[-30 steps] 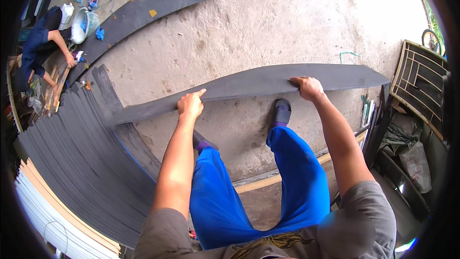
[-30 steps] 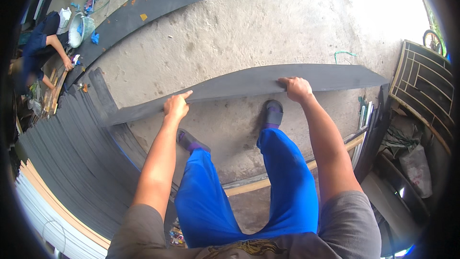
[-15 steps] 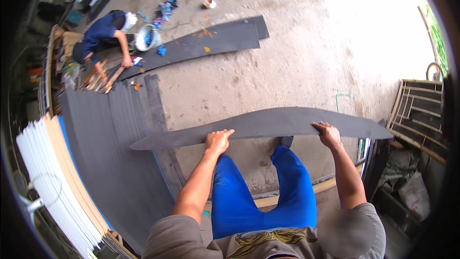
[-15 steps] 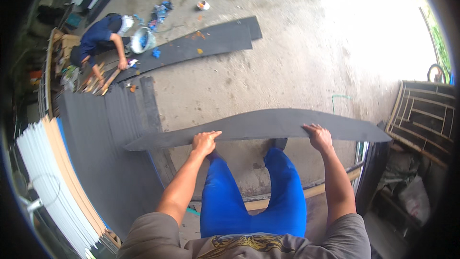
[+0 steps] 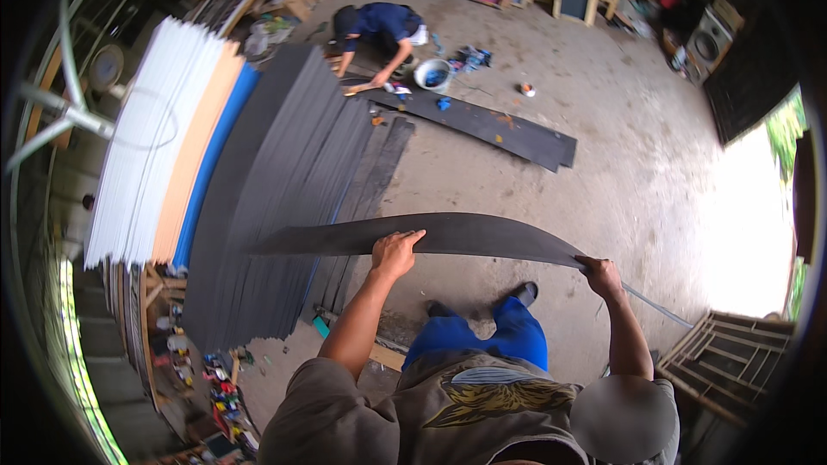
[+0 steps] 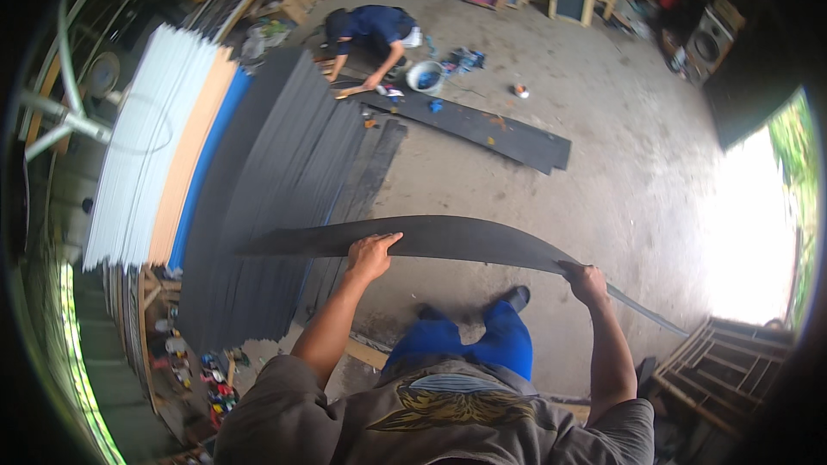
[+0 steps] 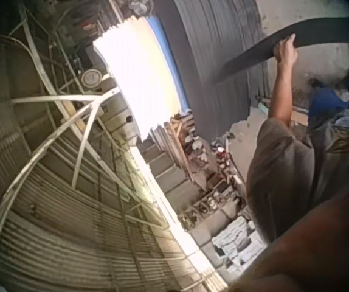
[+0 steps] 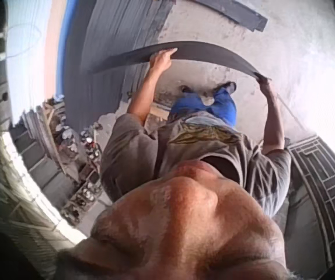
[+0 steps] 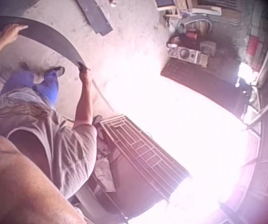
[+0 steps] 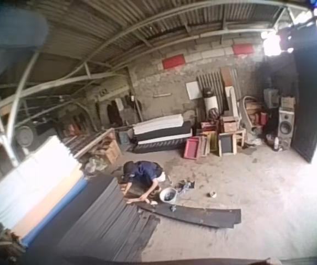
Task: The person repeatedly picks up long dark rectangular sheets from the floor and stacks them against a wall. The person also picks up a wooden plank and places it vertically, then handles a green rectangular object and a white sack before placing them on a shelf.
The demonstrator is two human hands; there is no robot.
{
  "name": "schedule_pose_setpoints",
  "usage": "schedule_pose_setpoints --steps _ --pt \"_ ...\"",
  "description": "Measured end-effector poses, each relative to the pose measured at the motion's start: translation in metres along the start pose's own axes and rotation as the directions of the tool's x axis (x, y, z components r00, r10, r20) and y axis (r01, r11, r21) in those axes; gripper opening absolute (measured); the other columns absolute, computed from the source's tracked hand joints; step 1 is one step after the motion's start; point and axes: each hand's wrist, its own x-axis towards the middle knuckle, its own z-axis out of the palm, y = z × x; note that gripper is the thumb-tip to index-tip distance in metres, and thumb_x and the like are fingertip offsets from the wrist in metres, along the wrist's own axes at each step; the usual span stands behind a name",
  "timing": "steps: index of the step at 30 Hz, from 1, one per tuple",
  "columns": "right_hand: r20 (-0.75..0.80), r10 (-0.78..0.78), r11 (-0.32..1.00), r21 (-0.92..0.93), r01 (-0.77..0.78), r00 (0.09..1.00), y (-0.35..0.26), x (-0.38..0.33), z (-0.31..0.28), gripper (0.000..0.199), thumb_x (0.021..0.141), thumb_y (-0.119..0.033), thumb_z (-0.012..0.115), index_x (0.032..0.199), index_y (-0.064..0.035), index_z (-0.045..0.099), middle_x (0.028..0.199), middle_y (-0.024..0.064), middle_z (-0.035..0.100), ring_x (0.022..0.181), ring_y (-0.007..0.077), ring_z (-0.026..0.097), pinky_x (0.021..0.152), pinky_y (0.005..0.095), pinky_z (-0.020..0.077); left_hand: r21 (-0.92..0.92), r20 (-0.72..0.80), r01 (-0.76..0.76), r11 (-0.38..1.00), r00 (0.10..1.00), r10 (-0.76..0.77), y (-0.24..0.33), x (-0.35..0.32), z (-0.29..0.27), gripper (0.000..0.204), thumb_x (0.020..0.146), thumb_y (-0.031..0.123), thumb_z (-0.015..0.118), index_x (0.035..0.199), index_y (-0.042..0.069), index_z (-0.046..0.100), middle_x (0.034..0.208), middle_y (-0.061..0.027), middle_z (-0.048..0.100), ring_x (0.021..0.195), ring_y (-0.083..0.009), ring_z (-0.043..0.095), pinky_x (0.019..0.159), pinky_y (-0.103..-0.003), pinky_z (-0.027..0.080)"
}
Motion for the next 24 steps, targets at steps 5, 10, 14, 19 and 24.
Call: schedule_pose_setpoints --steps 5,10,14,19,24 --pt "-0.004 -0.220 0.973 -0.071 0.219 0.976 -0.112 0.021 -0.012 0.029 0.086 -0.010 0.073 0.114 -0.0163 0.077 0.104 0.0144 0.075 0.095 0.0341 0.073 0.080 0.0410 0.0592 -0.020 -0.141 0.062 0.998 0.988 -0.064 -0.086 -0.103 -0.031 0.050 0.083 0.003 0.063 0.125 0.028 0.073 0.122 -0.0041 0.073 0.100 -0.0264 0.074 0.081 -0.042 0.062" --pt "0.007 -0.326 0.905 -0.288 0.314 0.945 -0.188 0.063 -0.005 0.040 0.078 -0.016 0.078 0.118 -0.0195 0.076 0.099 0.0156 0.076 0.091 0.0352 0.073 0.079 0.0443 0.0596 0.078 -0.383 0.054 0.995 0.923 -0.020 -0.162 -0.218 -0.069 0.050 0.078 0.000 0.062 0.119 0.024 0.076 0.117 -0.0021 0.075 0.100 -0.0208 0.075 0.083 -0.037 0.062" --pt "-0.131 -0.626 0.778 -0.176 0.604 0.769 -0.246 0.104 0.019 0.045 0.078 0.003 0.066 0.118 -0.0164 0.073 0.116 0.0109 0.073 0.112 0.0338 0.067 0.094 0.0445 0.0550 0.013 -0.453 0.215 0.977 0.872 -0.186 -0.211 -0.288 -0.088 0.049 0.080 0.001 0.063 0.122 0.022 0.075 0.120 -0.0032 0.074 0.103 -0.0228 0.074 0.084 -0.037 0.061" --pt "-0.104 -0.747 0.665 -0.142 0.733 0.657 -0.365 0.144 0.019 0.047 0.075 0.006 0.065 0.117 -0.0136 0.074 0.116 0.0135 0.072 0.112 0.0342 0.066 0.095 0.0448 0.0543 -0.134 -0.565 0.542 0.830 0.646 -0.513 -0.256 -0.377 -0.084 0.054 0.076 -0.004 0.065 0.124 0.020 0.072 0.124 -0.0038 0.072 0.114 -0.0249 0.069 0.093 -0.039 0.057" --pt "-0.027 -0.833 0.548 -0.176 0.817 0.553 -0.465 0.177 0.018 0.057 0.074 0.006 0.062 0.125 -0.0162 0.071 0.124 0.0127 0.071 0.117 0.0324 0.066 0.098 0.0447 0.0544 -0.236 -0.606 0.673 0.701 0.462 -0.647 -0.295 -0.413 -0.073 0.056 0.078 -0.004 0.062 0.126 0.023 0.071 0.129 -0.0059 0.070 0.116 -0.0288 0.068 0.097 -0.042 0.055"
